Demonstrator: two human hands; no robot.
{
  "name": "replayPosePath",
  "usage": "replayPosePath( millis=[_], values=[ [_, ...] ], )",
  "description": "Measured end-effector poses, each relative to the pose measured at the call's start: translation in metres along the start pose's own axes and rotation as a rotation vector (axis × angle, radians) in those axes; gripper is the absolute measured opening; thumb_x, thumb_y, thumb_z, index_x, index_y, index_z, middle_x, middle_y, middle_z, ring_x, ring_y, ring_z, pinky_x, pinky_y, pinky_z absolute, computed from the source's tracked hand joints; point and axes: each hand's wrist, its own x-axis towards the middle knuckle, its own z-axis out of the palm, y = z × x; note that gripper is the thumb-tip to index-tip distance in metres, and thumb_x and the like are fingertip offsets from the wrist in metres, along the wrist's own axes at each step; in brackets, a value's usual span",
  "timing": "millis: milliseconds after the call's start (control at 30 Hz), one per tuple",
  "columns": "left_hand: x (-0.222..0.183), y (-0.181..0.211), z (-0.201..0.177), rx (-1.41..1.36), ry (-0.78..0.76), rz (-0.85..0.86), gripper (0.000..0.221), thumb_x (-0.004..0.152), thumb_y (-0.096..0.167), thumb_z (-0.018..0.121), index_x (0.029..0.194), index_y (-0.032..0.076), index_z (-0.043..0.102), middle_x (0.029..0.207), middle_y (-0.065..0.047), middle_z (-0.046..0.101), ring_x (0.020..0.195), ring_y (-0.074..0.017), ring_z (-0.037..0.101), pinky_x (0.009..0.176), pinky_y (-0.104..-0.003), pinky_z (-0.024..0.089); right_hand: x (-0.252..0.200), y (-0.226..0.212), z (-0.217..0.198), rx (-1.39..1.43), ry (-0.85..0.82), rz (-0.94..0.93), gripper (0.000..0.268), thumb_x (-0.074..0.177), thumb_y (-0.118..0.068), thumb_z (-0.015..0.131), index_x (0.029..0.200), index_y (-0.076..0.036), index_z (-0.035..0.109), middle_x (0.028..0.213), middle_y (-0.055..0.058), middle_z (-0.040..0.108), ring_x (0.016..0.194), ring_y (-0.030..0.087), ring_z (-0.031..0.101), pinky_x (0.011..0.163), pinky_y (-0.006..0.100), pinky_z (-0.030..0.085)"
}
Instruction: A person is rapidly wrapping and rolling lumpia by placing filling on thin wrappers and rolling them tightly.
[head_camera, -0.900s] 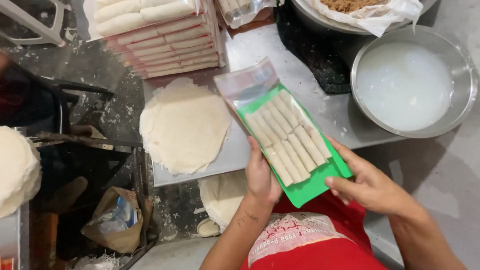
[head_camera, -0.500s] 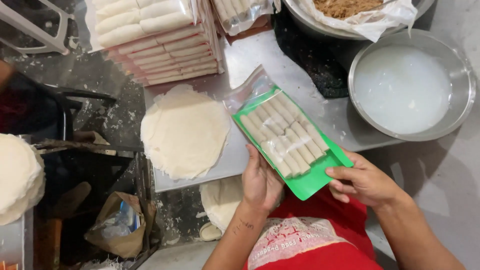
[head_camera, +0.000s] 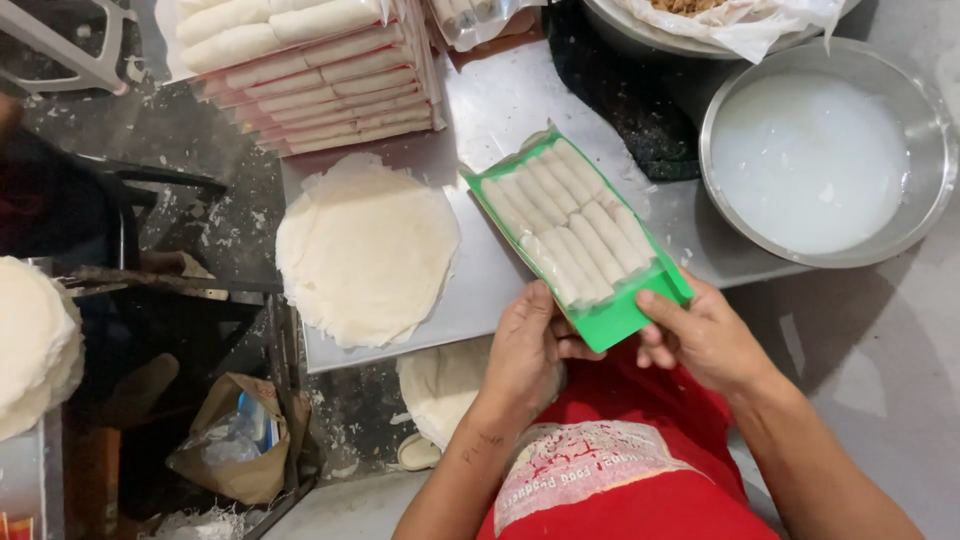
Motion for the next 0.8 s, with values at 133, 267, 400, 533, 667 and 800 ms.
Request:
replayPosePath(
  millis=[133, 267, 400, 533, 667, 800],
  values=[
    [0.001, 0.001, 0.003, -0.031, 0.017, 0.002, 0.029, 0.109, 0.036, 0.052, 0.105, 0.007, 0.056, 0.086, -0.019, 0.075, 0.07, -0.0305, 0.076, 0.053, -0.045, 0.065, -0.008, 0.024, -0.01, 0.019, -0.158, -0.115, 0.017, 0.097, -0.008, 0.062, 0.11, -0.001, 0.07, 0.081, 0.021, 0.077, 0.065, 0.028, 0.079, 0.069, 0.052, 0.067],
    [0.001, 0.006, 0.013, -0.062, -0.027, -0.042, 0.022, 0.111, 0.026, 0.053, 0.102, 0.006, 0.055, 0.081, -0.02, 0.071, 0.071, -0.0318, 0.076, 0.054, -0.042, 0.067, 0.002, 0.02, -0.005, 0.178, -0.066, -0.103, 0.036, 0.097, -0.005, 0.056, 0.132, 0.0, 0.06, 0.118, 0.022, 0.075, 0.105, 0.035, 0.073, 0.09, 0.058, 0.059],
    [-0.006, 0.019, 0.016, 0.162, -0.07, -0.04, 0.023, 0.111, 0.025, 0.052, 0.104, 0.003, 0.057, 0.086, -0.021, 0.07, 0.069, -0.0306, 0.075, 0.054, -0.042, 0.066, 0.026, 0.048, -0.03, 0.315, 0.154, -0.116, 0.028, 0.098, 0.0, 0.05, 0.125, -0.007, 0.056, 0.111, 0.015, 0.074, 0.092, 0.028, 0.076, 0.084, 0.05, 0.062],
    [-0.009, 0.058, 0.022, 0.414, -0.081, 0.213, 0.019, 0.104, 0.013, 0.06, 0.119, 0.001, 0.059, 0.091, -0.015, 0.065, 0.062, -0.0227, 0.072, 0.047, -0.03, 0.062, 0.024, 0.034, -0.033, 0.128, 0.273, -0.229, 0.023, 0.102, -0.003, 0.05, 0.126, -0.004, 0.051, 0.109, 0.017, 0.071, 0.089, 0.029, 0.075, 0.077, 0.049, 0.063],
    [0.007, 0.126, 0.031, 1.379, -0.041, 0.993, 0.038, 0.107, 0.025, 0.06, 0.141, 0.013, 0.049, 0.142, -0.012, 0.051, 0.131, -0.0313, 0.048, 0.109, -0.045, 0.044, -0.005, -0.074, 0.001, -0.655, 0.319, -0.45, 0.005, 0.11, -0.012, 0.054, 0.11, -0.007, 0.056, 0.096, 0.001, 0.056, 0.086, 0.011, 0.048, 0.077, 0.03, 0.043],
    [0.041, 0.161, 0.031, 1.586, -0.123, 1.011, 0.073, 0.094, 0.028, 0.078, 0.156, 0.018, 0.039, 0.145, -0.013, 0.063, 0.146, -0.0329, 0.053, 0.118, -0.061, 0.03, 0.016, -0.183, 0.035, -1.268, 0.012, -0.944, 0.018, 0.104, 0.002, 0.061, 0.12, 0.003, 0.07, 0.103, 0.016, 0.073, 0.085, 0.03, 0.066, 0.077, 0.041, 0.046]
  ],
)
